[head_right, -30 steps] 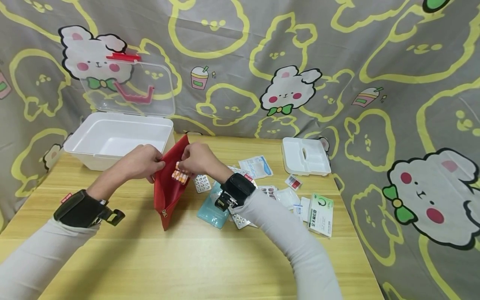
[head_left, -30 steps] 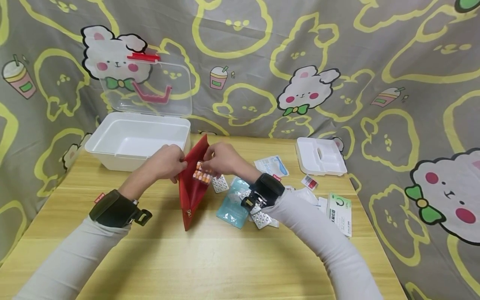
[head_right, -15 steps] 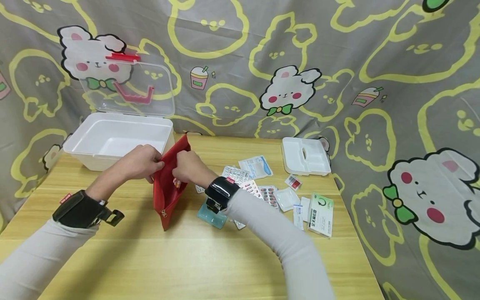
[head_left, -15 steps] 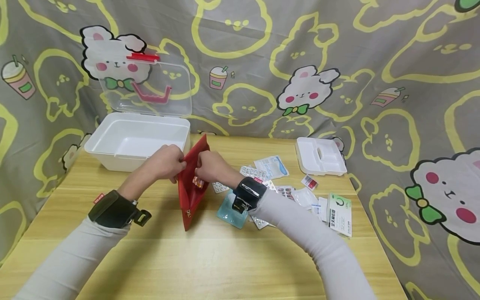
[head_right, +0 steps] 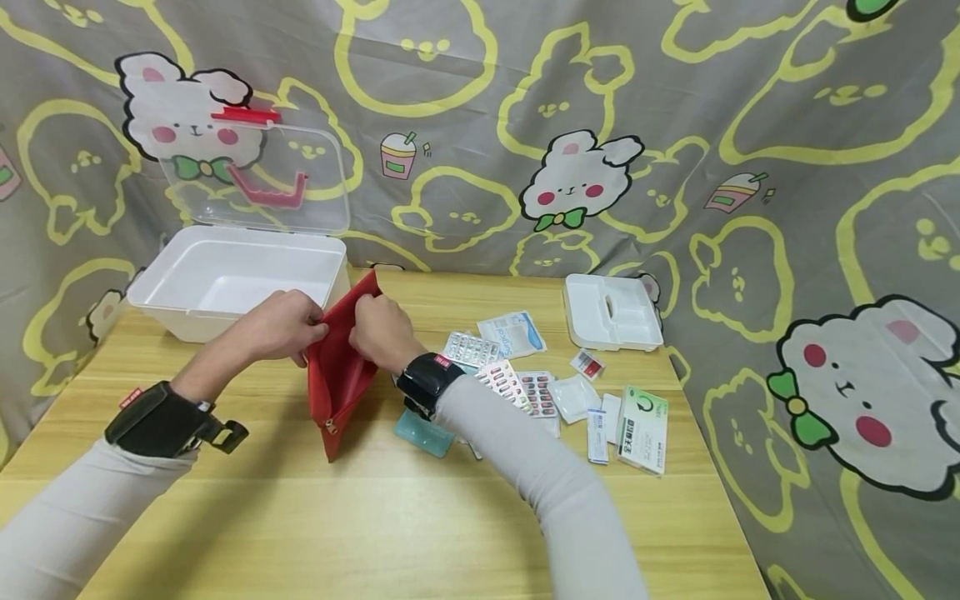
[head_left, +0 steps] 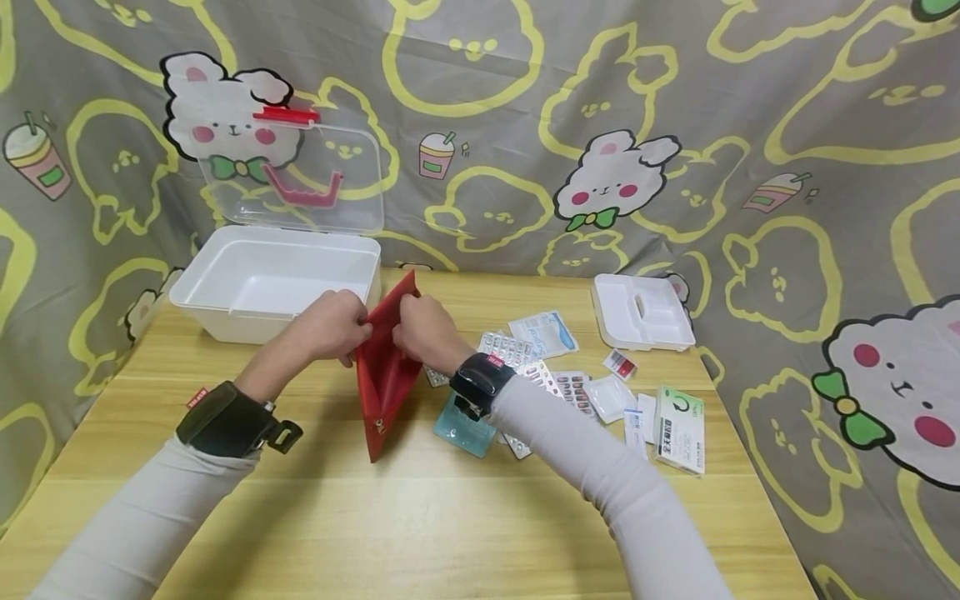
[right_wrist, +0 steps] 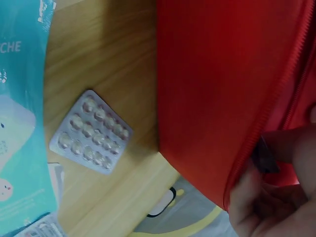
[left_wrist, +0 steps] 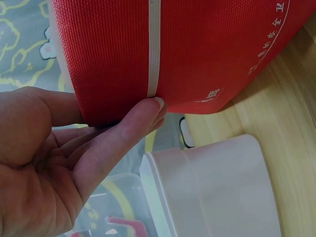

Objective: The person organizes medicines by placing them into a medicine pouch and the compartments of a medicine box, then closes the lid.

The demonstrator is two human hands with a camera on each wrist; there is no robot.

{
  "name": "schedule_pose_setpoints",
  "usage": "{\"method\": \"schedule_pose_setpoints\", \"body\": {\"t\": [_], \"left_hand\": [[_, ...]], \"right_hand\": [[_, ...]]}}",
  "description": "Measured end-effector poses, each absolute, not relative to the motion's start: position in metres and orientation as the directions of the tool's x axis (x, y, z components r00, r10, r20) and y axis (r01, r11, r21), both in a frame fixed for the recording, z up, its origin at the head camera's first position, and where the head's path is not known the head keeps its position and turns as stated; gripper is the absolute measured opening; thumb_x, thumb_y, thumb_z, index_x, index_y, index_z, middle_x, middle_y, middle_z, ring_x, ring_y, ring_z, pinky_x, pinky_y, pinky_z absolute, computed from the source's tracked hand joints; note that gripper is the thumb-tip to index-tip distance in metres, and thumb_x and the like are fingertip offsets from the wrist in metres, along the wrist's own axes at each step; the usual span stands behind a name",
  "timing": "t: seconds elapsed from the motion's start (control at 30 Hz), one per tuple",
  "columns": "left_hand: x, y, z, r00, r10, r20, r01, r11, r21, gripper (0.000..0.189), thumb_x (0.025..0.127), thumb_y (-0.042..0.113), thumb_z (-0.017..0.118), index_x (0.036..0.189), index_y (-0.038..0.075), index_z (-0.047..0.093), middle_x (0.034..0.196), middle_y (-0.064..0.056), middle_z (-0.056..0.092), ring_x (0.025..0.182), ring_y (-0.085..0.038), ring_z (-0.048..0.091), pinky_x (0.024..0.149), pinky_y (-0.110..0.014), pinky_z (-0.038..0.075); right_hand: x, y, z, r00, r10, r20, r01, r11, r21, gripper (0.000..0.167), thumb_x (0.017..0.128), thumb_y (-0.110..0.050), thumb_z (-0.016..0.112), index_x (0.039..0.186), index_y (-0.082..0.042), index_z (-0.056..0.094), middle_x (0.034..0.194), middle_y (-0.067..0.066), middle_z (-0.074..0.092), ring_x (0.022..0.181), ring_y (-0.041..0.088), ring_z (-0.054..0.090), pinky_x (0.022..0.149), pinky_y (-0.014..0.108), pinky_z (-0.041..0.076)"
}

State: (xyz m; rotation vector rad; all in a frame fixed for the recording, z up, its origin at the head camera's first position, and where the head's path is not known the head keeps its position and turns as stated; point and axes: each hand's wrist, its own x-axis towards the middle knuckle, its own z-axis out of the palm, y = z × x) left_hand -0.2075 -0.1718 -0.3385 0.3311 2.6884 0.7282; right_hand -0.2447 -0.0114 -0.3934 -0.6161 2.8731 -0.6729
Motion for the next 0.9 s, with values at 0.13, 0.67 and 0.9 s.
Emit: {"method": "schedule_pose_setpoints", "body": {"t": [0.13,0.67,0.9], "left_hand": [[-0.207,-0.172,-0.339,-0.917,0.307,-0.255,0.135,0.839,0.527,0.026,0.096,0.003,0.051,0.082,-0.007,0.072,0.066,-0.011,0.071,0.054,-0.018,0.071,0.053,-0.028,0.060],[-0.207,-0.172,-0.339,-0.918,0.308,-0.250,0.137,0.838,0.528,0.027,0.096,0.002,0.051,0.082,-0.007,0.072,0.066,-0.011,0.070,0.053,-0.018,0.071,0.053,-0.029,0.060],[-0.207,-0.172,-0.339,-0.917,0.309,-0.250,0.139,0.839,0.527,0.027,0.096,0.002,0.050,0.082,-0.007,0.072,0.065,-0.011,0.070,0.053,-0.018,0.071,0.053,-0.028,0.060]], "right_hand": [[-0.245,-0.014,-0.399,-0.919,-0.393,0.002,-0.366,0.854,-0.371,0.007,0.091,-0.012,0.062,0.095,-0.007,0.064,0.069,0.002,0.062,0.059,0.012,0.062,0.048,0.018,0.050],[-0.245,-0.012,-0.405,-0.918,-0.396,-0.001,-0.378,0.878,-0.293,0.010,0.090,-0.016,0.063,0.098,-0.009,0.064,0.076,0.002,0.064,0.066,0.014,0.062,0.054,0.023,0.052],[-0.246,-0.011,-0.405,-0.917,-0.398,0.037,-0.393,0.880,-0.267,0.017,0.093,-0.018,0.061,0.106,-0.008,0.062,0.078,0.004,0.063,0.068,0.016,0.064,0.056,0.025,0.055]]}}
